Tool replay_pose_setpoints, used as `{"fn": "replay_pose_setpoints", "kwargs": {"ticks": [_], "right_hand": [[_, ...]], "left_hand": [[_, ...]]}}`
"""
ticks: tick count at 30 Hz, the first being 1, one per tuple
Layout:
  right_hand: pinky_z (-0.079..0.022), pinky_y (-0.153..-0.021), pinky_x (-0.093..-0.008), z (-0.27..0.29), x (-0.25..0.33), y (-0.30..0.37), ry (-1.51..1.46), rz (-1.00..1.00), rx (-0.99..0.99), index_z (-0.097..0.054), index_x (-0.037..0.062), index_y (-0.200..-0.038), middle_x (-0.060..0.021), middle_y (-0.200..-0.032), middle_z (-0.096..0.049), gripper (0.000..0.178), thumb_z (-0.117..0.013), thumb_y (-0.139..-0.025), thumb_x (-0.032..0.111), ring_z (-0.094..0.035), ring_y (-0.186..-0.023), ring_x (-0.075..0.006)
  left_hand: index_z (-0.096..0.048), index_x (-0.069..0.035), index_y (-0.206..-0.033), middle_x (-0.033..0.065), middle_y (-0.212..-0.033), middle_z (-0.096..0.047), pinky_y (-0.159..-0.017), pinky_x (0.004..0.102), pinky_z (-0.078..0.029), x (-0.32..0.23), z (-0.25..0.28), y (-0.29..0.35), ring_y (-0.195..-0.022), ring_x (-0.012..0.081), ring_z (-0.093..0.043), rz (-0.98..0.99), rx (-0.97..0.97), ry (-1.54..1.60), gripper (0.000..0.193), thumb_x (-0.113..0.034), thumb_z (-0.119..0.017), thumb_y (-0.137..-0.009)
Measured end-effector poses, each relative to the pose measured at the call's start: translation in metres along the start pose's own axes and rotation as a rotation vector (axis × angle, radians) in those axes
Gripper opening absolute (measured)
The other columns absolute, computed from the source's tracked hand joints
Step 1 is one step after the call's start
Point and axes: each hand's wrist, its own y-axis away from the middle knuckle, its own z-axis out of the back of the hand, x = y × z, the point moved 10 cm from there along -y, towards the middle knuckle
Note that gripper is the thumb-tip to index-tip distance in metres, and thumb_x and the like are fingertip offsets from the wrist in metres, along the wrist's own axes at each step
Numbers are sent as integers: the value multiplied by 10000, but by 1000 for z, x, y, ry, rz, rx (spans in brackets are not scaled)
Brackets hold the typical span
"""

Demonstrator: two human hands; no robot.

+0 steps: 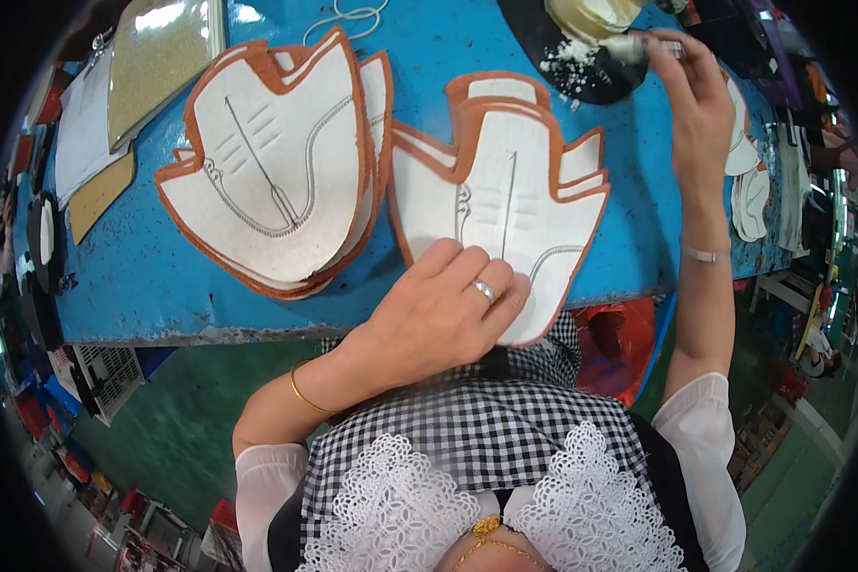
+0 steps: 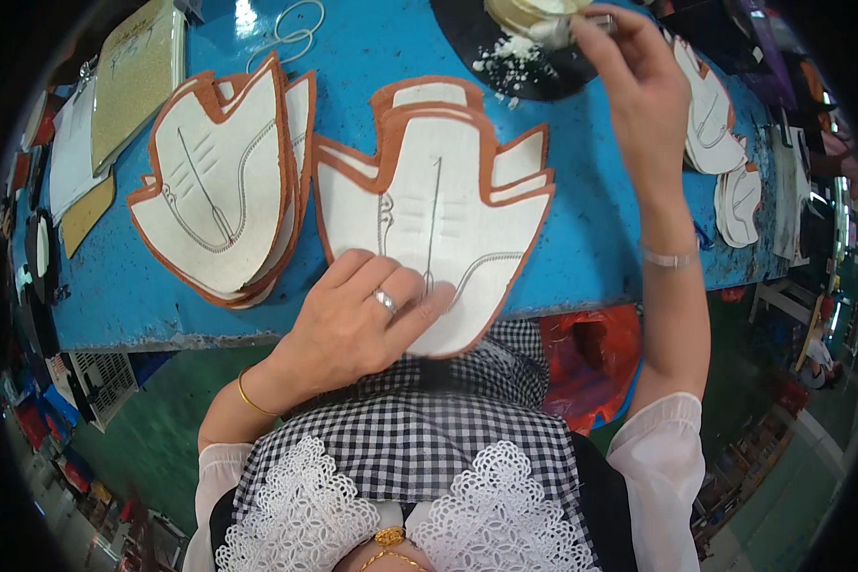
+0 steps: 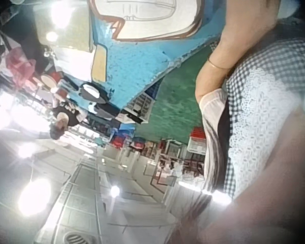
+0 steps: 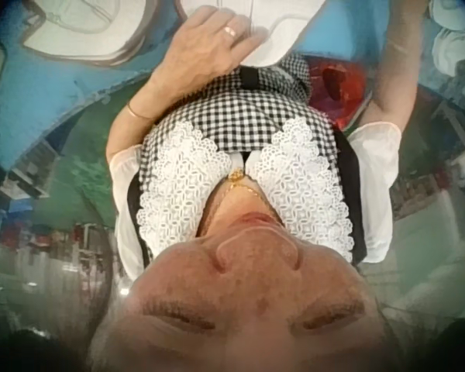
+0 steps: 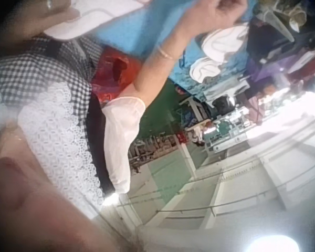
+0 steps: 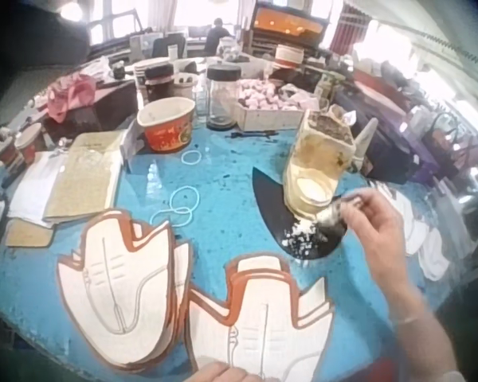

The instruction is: The person applies white glue to shoe components using a small brush applicator.

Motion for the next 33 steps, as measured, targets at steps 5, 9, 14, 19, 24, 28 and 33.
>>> {"fn": "replay_pose_setpoints", "kwargs": {"ticks": [5, 9, 14, 19, 24, 28, 33], "right_hand": [[-444, -669, -221, 5, -42, -67, 54, 5, -96, -695, 36, -967, 23, -817, -618, 128, -746, -893, 126, -540, -729, -55], [-461, -685, -245, -9, -14, -75, 378, 126, -54, -686, 13, -969, -14, -841, -617, 155, -753, -870, 111, -563, -748, -95], [-479, -763, -307, -11, 1, -65, 594, 298, 27, -683, 10, -957, -61, -913, -634, 154, -743, -861, 114, -603, -839, -191], [-464, -887, -263, 23, -19, -50, 320, 77, 18, -684, 19, -1066, -42, -1021, -682, 190, -696, -923, 144, -612, -970, -144], [-494, -781, -229, -19, -3, 10, -120, -153, 228, -686, 41, -1067, -16, -948, -682, 190, -708, -916, 155, -606, -864, -53], [-469, -712, -236, -69, 25, 76, 28, -209, 542, -696, 70, -1024, -4, -900, -687, 196, -744, -872, 183, -620, -840, -71], [-451, -746, -300, -92, 46, 92, 186, 116, 532, -695, 81, -986, -24, -775, -638, 199, -773, -825, 169, -618, -764, -144]], "left_hand": [[-740, -94, -1044, -32, -751, -465, -656, 278, -428, -23, 65, -3, -651, 130, -497, -163, -244, -59, 359, -160, -664, -699], [-761, -221, -1021, -58, -774, -504, -689, 284, -411, -17, 117, 31, -697, 119, -512, -51, -609, -332, 315, -207, -753, -706], [-742, -181, -1072, -13, -905, -610, -719, 351, -438, 69, 116, 42, -761, 198, -583, 356, -223, -500, 429, -147, -811, -650], [-724, -111, -1027, 46, -1020, -661, -774, 368, -470, 51, 69, 34, -908, 244, -624, 313, -115, 109, 379, -122, -825, -662], [-692, -108, -1093, 50, -1191, -638, -830, 386, -483, 12, 9, 25, -1037, 257, -612, 149, -34, 307, 442, -207, -838, -688], [-676, -102, -1137, 44, -1236, -603, -876, 387, -464, 7, -17, 25, -1083, 246, -587, 156, 73, 251, 425, -266, -778, -758], [-678, -80, -1137, 53, -1199, -613, -850, 369, -468, 2, -18, 19, -1063, 235, -593, 87, 62, 147, 420, -229, -766, -754]]}}
